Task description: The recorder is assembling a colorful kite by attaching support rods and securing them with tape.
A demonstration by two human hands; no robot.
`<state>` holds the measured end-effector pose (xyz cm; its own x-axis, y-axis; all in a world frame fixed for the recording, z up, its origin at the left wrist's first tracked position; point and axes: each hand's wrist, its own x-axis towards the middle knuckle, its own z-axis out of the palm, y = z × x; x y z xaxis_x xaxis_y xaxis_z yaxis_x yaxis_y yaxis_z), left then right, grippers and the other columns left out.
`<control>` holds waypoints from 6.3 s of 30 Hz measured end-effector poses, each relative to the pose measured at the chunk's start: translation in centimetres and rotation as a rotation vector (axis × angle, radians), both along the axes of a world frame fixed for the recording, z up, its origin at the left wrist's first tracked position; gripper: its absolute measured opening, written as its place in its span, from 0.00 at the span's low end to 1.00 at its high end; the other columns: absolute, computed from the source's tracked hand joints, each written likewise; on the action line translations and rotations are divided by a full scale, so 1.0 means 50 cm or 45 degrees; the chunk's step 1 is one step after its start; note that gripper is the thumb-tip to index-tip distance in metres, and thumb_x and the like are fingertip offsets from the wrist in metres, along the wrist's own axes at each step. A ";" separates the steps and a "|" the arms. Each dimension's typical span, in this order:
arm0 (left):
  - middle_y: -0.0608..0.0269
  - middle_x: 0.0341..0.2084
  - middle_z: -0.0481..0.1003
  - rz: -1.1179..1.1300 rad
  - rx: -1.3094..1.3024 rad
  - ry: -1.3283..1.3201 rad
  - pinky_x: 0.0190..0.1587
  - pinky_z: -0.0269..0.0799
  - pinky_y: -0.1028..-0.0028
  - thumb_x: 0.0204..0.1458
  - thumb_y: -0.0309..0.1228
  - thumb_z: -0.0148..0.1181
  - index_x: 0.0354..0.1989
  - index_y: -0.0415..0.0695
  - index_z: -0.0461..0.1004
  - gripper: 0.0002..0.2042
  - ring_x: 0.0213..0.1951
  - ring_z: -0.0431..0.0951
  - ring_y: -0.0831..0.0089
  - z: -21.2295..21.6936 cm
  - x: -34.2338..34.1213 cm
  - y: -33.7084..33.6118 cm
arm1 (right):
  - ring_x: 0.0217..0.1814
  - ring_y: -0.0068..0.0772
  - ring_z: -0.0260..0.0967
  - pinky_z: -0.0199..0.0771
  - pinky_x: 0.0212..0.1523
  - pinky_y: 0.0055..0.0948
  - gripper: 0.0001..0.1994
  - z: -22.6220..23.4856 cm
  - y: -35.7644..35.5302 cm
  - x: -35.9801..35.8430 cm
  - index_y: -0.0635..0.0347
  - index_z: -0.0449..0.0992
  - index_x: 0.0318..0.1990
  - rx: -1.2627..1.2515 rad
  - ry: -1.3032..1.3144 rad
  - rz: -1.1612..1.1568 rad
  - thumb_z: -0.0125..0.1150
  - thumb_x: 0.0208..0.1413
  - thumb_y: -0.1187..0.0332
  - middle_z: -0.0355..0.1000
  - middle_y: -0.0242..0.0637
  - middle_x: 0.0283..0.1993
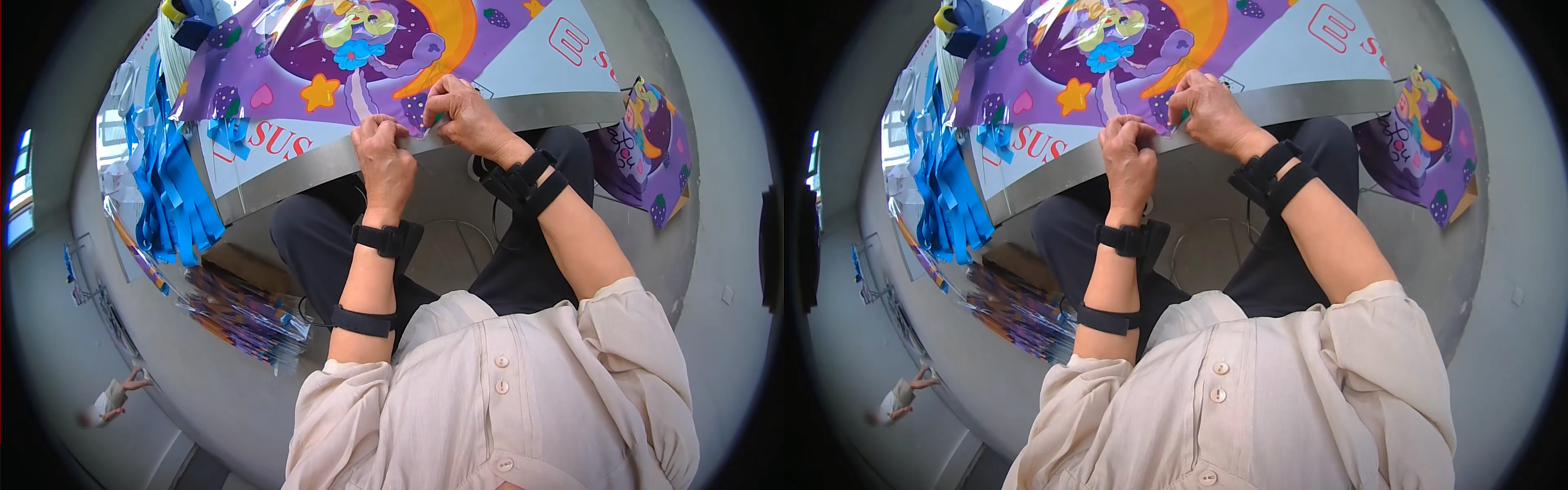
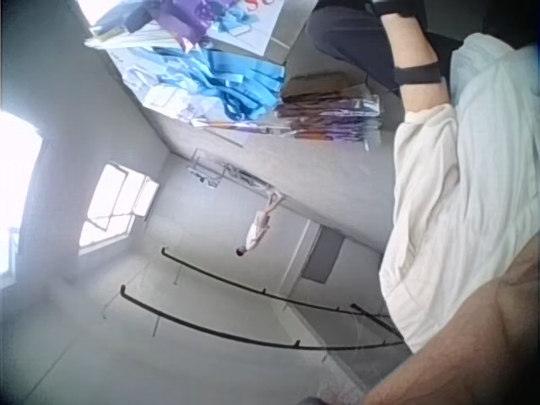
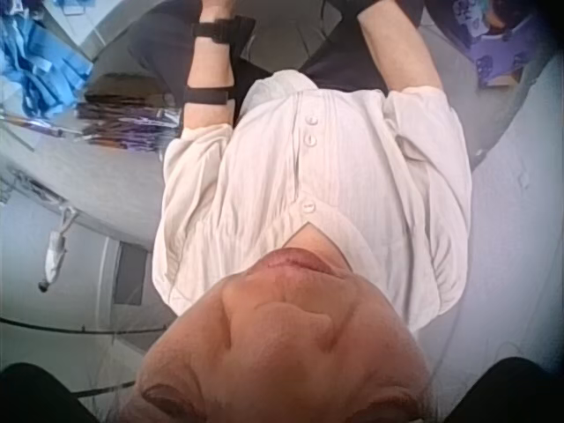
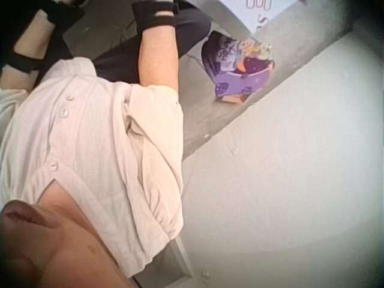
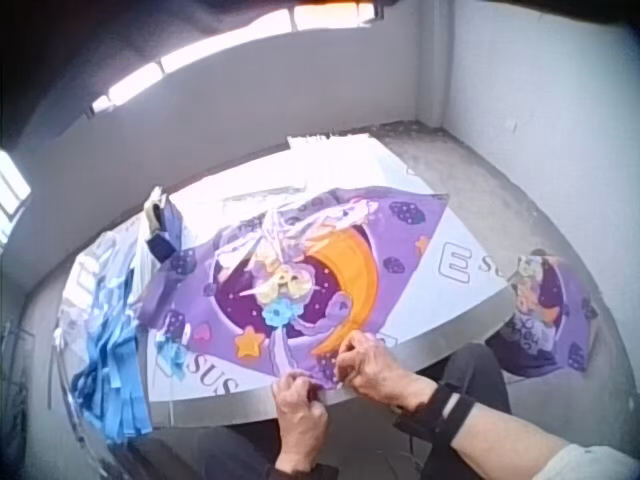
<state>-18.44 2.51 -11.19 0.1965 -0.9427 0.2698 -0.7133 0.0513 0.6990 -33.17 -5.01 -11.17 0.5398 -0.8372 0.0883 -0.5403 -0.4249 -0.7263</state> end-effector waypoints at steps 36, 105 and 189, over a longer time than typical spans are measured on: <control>0.60 0.28 0.69 0.060 0.164 -0.106 0.42 0.61 0.66 0.32 0.27 0.67 0.21 0.42 0.76 0.07 0.36 0.65 0.61 0.009 -0.006 -0.014 | 0.41 0.41 0.67 0.69 0.41 0.35 0.06 0.011 -0.034 0.003 0.54 0.77 0.26 0.093 0.145 0.047 0.61 0.38 0.76 0.68 0.37 0.35; 0.64 0.28 0.70 0.231 -0.032 -0.010 0.43 0.60 0.67 0.35 0.26 0.61 0.19 0.44 0.73 0.03 0.38 0.67 0.64 -0.022 -0.051 -0.012 | 0.38 0.38 0.65 0.67 0.36 0.33 0.07 0.004 -0.019 0.023 0.61 0.74 0.20 0.012 0.113 -0.155 0.56 0.30 0.82 0.66 0.36 0.31; 0.54 0.26 0.75 -0.248 0.532 -0.284 0.35 0.69 0.62 0.26 0.38 0.75 0.25 0.41 0.71 0.21 0.34 0.76 0.56 0.035 0.056 -0.108 | 0.31 0.39 0.66 0.67 0.34 0.32 0.11 0.010 -0.037 0.015 0.61 0.68 0.30 0.062 0.013 0.176 0.64 0.39 0.75 0.68 0.37 0.27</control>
<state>-15.66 -2.88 -9.42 -0.0130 -0.9924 -0.1227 -0.8526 -0.0531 0.5198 -32.42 -6.88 -10.67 0.6510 -0.7579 0.0431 -0.4864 -0.4600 -0.7429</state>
